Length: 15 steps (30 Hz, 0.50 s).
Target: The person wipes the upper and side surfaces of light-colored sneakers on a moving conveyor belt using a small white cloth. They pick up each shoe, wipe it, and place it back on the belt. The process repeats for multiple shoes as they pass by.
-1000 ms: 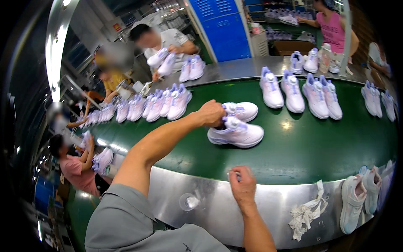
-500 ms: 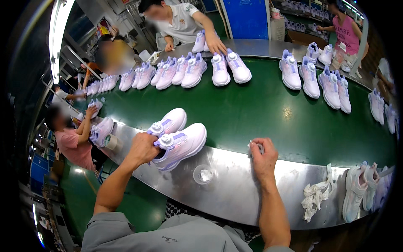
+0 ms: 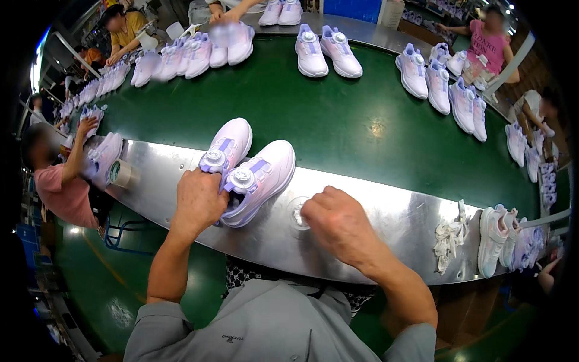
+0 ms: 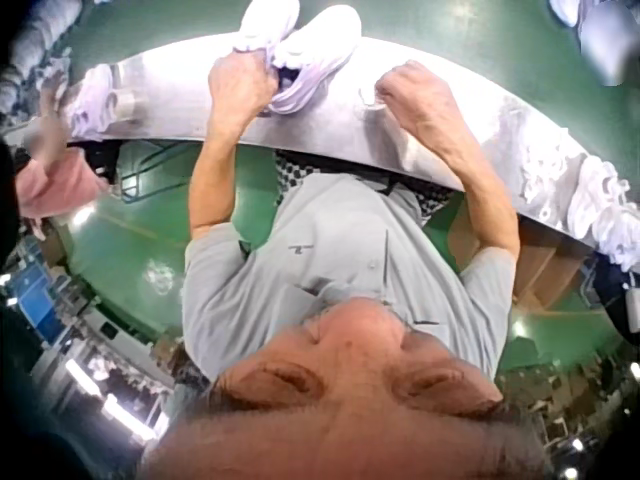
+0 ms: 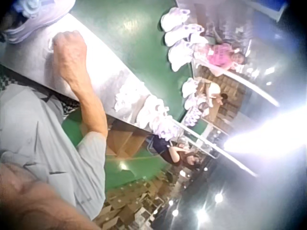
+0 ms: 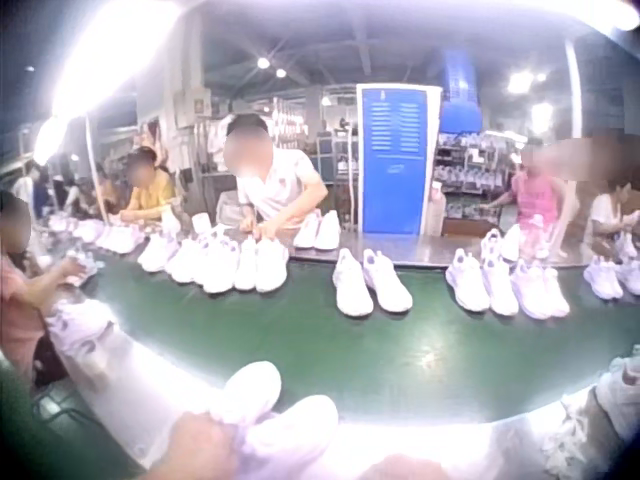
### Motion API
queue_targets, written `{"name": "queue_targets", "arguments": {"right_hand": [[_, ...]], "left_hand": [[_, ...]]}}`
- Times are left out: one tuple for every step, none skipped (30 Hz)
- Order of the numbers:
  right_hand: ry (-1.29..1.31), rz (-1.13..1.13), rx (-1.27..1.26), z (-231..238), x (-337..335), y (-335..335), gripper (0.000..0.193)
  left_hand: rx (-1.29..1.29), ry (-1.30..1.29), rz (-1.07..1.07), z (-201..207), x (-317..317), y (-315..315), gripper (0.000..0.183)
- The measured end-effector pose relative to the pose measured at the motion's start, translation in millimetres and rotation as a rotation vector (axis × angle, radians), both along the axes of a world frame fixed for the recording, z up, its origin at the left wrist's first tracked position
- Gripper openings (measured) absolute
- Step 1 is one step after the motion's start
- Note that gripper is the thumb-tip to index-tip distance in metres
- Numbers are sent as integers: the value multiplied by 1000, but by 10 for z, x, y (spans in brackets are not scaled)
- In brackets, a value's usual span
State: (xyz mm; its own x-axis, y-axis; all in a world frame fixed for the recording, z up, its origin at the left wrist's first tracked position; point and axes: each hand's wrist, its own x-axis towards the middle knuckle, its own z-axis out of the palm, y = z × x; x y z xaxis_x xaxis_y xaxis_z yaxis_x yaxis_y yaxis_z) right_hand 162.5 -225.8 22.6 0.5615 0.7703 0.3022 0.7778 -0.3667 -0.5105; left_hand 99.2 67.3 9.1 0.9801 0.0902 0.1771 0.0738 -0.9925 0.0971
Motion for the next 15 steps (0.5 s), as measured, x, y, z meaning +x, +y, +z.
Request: {"name": "queue_targets", "arguments": {"right_hand": [[-57, 35, -92, -33, 14, 58, 13], [-113, 73, -175, -74, 33, 128, 12], [-130, 83, -228, -90, 40, 183, 12], [-148, 92, -281, -100, 47, 228, 12], [-165, 104, -332, -123, 53, 278, 12], [-157, 103, -369, -149, 57, 320, 11], [-149, 101, -407, -176, 62, 355, 11], [-141, 97, -445, -198, 68, 384, 11], [-137, 89, -458, -230, 69, 399, 10], [-133, 80, -470, -266, 66, 403, 9], [-128, 72, -478, -294, 68, 414, 8], [-123, 74, -496, -301, 80, 430, 7], [-118, 74, -514, -304, 96, 445, 7], [-113, 72, -532, -299, 107, 454, 6], [-94, 70, -506, -292, 118, 442, 6]], "left_hand": [[-17, 10, -6, -20, 3, 4, 16], [-25, 22, -10, -26, 1, 36, 16], [-34, 34, -13, -32, 1, 59, 16], [-41, 32, -18, -34, 0, 69, 16], [-45, 32, -20, -36, -4, 82, 16], [-49, 32, -23, -37, -6, 89, 16], [-48, 40, -8, -34, -4, 89, 15], [-48, 48, 6, -24, 4, 85, 14], [-47, 55, 19, -20, 5, 81, 13], [-49, 50, 17, -24, 2, 80, 13], [-46, 46, 17, -29, -3, 84, 13], [-44, 41, 15, -32, -6, 86, 13], [-41, 42, 17, -28, -7, 85, 12], [-37, 43, 17, -16, -4, 84, 12], [-35, 43, 15, -9, 1, 84, 12]]}}
